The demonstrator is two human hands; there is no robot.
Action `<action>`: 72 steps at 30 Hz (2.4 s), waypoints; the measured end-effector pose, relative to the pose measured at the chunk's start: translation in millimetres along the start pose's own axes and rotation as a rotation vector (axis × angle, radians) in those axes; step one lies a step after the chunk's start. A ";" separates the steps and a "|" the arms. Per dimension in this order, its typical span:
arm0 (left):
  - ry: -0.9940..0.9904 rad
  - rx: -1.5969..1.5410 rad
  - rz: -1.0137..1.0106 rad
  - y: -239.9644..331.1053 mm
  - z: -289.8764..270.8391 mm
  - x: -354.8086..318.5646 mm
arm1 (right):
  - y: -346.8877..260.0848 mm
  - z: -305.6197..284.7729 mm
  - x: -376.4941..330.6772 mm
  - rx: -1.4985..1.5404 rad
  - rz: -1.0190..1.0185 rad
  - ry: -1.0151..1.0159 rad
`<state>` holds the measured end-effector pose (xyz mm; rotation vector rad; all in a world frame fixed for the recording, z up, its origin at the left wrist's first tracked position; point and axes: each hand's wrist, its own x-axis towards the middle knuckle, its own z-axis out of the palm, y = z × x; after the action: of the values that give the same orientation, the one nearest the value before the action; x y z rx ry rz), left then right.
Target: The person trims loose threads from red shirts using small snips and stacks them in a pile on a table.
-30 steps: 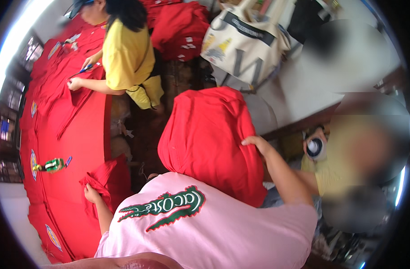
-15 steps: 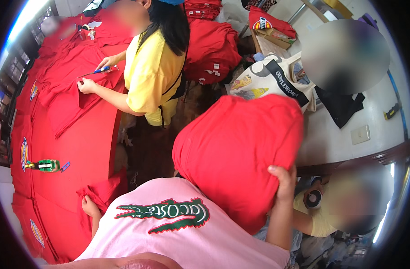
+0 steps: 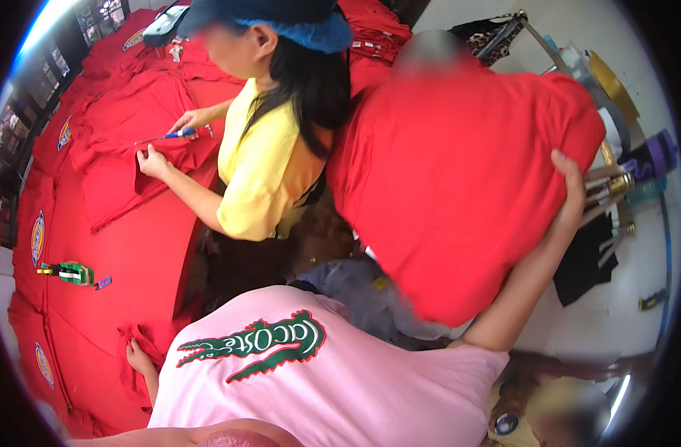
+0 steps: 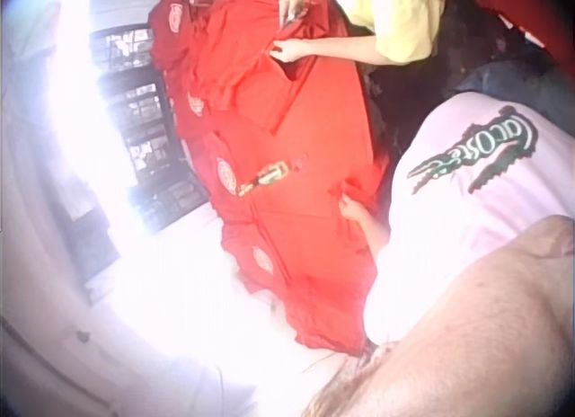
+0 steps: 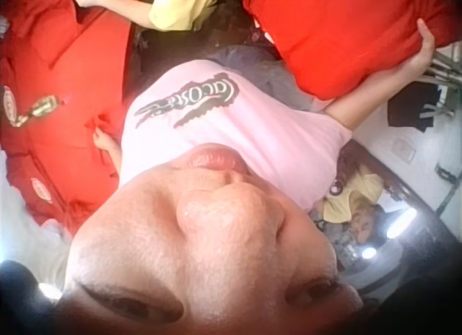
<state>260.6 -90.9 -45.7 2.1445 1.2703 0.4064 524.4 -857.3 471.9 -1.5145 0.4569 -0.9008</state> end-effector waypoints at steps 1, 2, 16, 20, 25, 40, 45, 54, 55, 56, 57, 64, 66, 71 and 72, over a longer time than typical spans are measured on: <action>0.041 -0.005 -0.031 -1.0 -9.0 -1.3 | 18.5 1.4 47.9 0.028 -0.037 -0.084; 0.013 -0.023 -0.060 1.8 6.0 -2.5 | 11.6 4.4 78.1 0.001 -0.106 -0.139; -0.069 0.043 -0.243 22.8 -18.5 -8.3 | 403.1 153.3 382.1 -0.859 -0.045 -0.616; -0.062 -0.213 -0.422 43.3 -53.2 -22.1 | 512.9 202.5 233.4 -1.379 0.060 -0.640; -0.110 -0.720 -0.542 98.6 -59.1 -29.8 | 511.0 188.3 220.0 -1.370 -0.141 -0.478; -0.279 -1.371 -0.163 136.5 -138.2 -20.7 | 187.4 242.8 -262.0 1.108 0.128 -2.098; -0.358 -1.474 -0.110 94.2 -205.0 -31.5 | 181.9 269.9 -530.7 0.243 0.807 -1.885; -0.338 -1.237 -0.055 29.3 -263.3 -34.7 | 121.8 267.5 -759.2 0.409 0.788 -1.980; -0.299 -1.172 -0.064 22.9 -266.6 -33.3 | 123.4 267.1 -766.9 0.404 0.759 -1.986; -0.261 -1.107 -0.074 17.3 -269.0 -31.8 | 123.6 266.4 -772.0 0.398 0.729 -1.991; -0.225 -1.043 -0.083 12.9 -270.1 -31.0 | 122.8 265.6 -774.8 0.399 0.713 -1.983; -0.271 -1.208 -0.018 5.7 -262.0 -39.8 | 111.2 267.1 -776.1 0.361 0.605 -1.854; -0.291 -1.232 0.004 6.5 -259.4 -42.7 | 111.2 270.1 -773.7 0.361 0.568 -1.797; -0.306 -1.326 0.007 22.3 -263.4 -53.0 | 101.5 273.2 -764.7 0.382 0.412 -1.729; -0.306 -1.345 0.010 24.1 -262.7 -53.6 | 104.4 273.7 -762.8 0.352 0.507 -1.734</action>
<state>109.0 -55.7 174.0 0.9855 0.4886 0.6488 284.4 -132.3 181.4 -1.2310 -0.5680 0.8010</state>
